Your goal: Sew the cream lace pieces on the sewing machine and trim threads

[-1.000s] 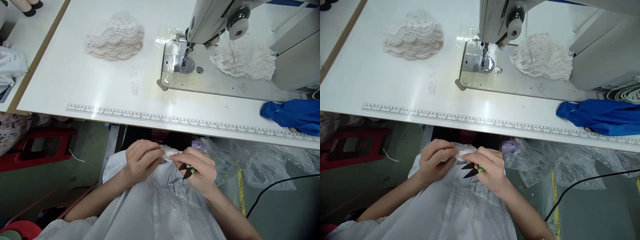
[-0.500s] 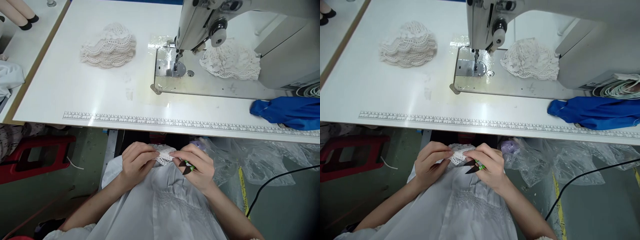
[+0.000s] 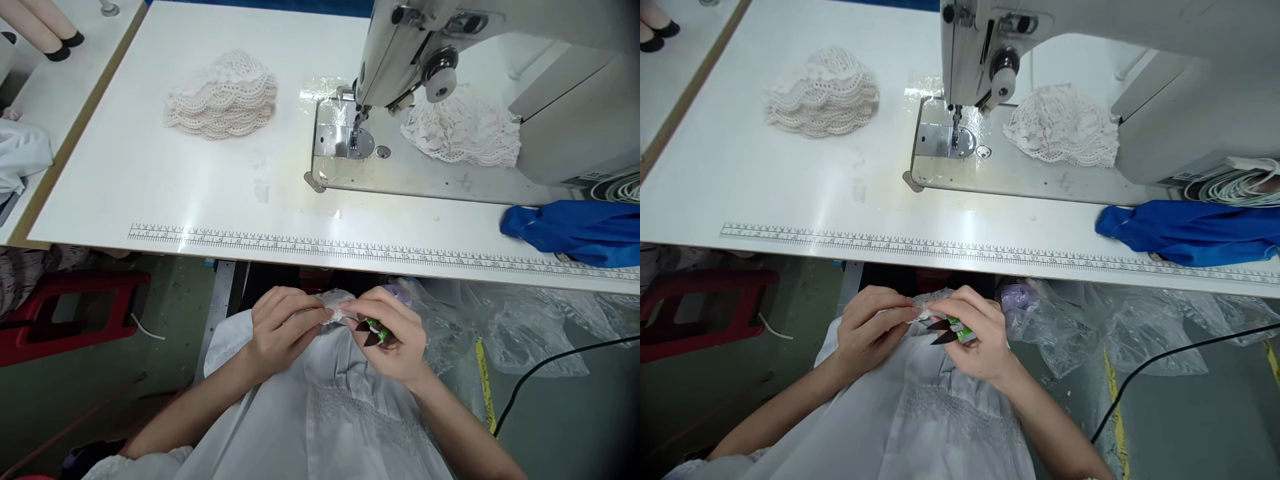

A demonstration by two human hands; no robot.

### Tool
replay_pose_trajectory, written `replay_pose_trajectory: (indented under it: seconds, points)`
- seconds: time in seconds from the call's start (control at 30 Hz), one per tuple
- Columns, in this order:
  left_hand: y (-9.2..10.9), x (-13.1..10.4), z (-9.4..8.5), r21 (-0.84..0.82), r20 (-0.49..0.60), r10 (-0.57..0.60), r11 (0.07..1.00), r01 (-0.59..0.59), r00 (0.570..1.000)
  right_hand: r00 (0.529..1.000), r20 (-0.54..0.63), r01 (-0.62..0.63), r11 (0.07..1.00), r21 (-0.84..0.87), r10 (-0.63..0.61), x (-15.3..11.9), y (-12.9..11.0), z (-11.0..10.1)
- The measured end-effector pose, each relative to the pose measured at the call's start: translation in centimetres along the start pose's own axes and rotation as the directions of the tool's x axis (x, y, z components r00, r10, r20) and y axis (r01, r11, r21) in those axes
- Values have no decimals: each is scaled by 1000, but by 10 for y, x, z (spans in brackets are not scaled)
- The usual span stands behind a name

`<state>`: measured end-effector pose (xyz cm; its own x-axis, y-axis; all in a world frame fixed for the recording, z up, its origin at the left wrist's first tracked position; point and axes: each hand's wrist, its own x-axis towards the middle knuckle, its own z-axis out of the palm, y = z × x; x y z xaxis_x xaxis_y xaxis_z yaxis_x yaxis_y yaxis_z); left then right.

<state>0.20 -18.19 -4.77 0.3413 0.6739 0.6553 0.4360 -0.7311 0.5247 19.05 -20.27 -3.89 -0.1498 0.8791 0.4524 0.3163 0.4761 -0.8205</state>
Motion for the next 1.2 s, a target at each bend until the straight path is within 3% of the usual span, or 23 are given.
replay_pose_trajectory:
  seconds: [0.23,0.67,0.73,0.83,0.93,1.0,1.1,1.13,1.2]
  points:
    - [0,1,-1,-25,21,6,1000,-6,1000,976,93,-212,964,161,199,5,-1,-2]
    - [1,-3,1,-84,73,-47,995,54,996,969,164,-221,939,264,182,10,2,-4]
    - [0,-3,0,-76,63,-46,996,51,997,941,257,-299,900,318,222,7,3,-8]
    - [-2,-2,-1,-64,28,-36,997,38,999,877,427,-428,764,484,221,3,5,-15]
    - [-2,-2,-1,-60,20,-40,997,41,999,847,486,-487,678,551,213,1,6,-25]
    - [-2,-3,-1,-64,18,-51,997,52,999,820,517,-508,728,461,246,2,6,-35]
    - [-2,-4,-1,-78,8,-62,995,63,998,742,583,-504,849,159,331,5,4,-54]
    - [-2,-5,-1,-85,8,-65,994,66,998,737,559,-479,877,37,379,7,3,-59]
    - [-2,-4,0,-100,8,-71,992,72,997,800,421,-410,902,-135,427,8,-1,-66]
